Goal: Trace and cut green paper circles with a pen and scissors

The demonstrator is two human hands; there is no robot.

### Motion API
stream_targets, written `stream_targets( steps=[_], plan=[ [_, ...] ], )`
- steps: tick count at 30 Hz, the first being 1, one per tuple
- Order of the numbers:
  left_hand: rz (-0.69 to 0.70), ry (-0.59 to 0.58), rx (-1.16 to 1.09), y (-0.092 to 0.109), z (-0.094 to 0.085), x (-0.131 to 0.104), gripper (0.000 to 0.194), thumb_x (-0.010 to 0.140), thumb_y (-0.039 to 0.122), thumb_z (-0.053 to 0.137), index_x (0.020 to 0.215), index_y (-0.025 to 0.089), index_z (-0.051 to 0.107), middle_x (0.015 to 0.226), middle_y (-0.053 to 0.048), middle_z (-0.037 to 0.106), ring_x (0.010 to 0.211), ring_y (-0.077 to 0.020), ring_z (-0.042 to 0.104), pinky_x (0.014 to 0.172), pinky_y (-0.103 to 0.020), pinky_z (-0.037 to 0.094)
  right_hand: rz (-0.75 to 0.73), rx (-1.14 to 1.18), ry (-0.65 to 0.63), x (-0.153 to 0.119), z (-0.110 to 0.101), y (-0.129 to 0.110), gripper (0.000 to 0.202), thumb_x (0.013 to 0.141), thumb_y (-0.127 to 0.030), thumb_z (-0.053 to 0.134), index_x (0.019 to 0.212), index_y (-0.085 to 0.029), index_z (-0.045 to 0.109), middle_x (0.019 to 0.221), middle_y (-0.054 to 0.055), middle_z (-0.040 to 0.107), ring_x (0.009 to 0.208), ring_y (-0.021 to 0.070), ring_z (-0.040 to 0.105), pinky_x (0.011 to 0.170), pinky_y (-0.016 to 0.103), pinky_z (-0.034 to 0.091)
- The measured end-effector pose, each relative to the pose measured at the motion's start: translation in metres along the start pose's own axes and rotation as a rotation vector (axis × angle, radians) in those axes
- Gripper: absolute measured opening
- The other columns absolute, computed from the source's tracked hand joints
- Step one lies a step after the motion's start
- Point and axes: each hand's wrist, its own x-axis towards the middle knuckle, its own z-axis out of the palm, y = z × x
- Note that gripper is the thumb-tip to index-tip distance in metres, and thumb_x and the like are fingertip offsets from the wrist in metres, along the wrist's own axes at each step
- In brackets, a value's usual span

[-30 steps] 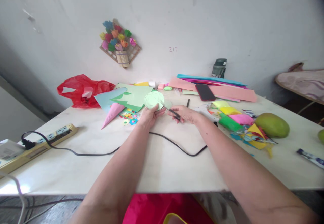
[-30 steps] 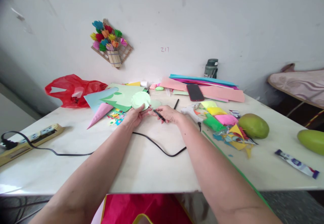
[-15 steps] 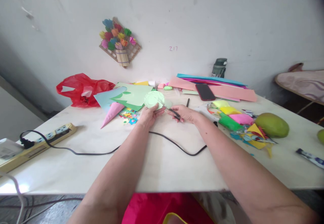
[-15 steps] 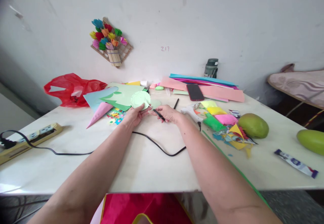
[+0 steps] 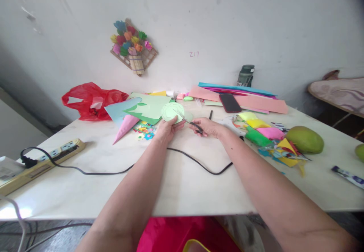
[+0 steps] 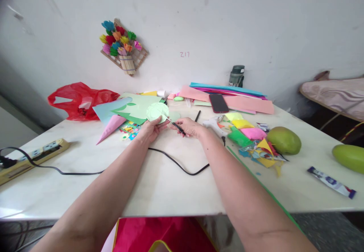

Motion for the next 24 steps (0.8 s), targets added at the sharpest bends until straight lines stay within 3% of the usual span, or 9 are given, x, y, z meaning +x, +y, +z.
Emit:
stream_targets(
  steps=[24],
  plan=[
    [-0.012, 0.014, 0.007, 0.003, 0.004, -0.004, 0.032, 0.077, 0.012, 0.059, 0.108, 0.008, 0.054, 0.096, -0.017, 0.066, 0.08, -0.0241, 0.067, 0.064, -0.029, 0.056, -0.028, 0.043, -0.031, 0.01, -0.006, 0.015, 0.027, 0.07, -0.039, 0.063, 0.075, -0.015, 0.051, 0.056, -0.003, 0.052, 0.037, 0.003, 0.043, 0.028, 0.014, 0.021]
  ],
)
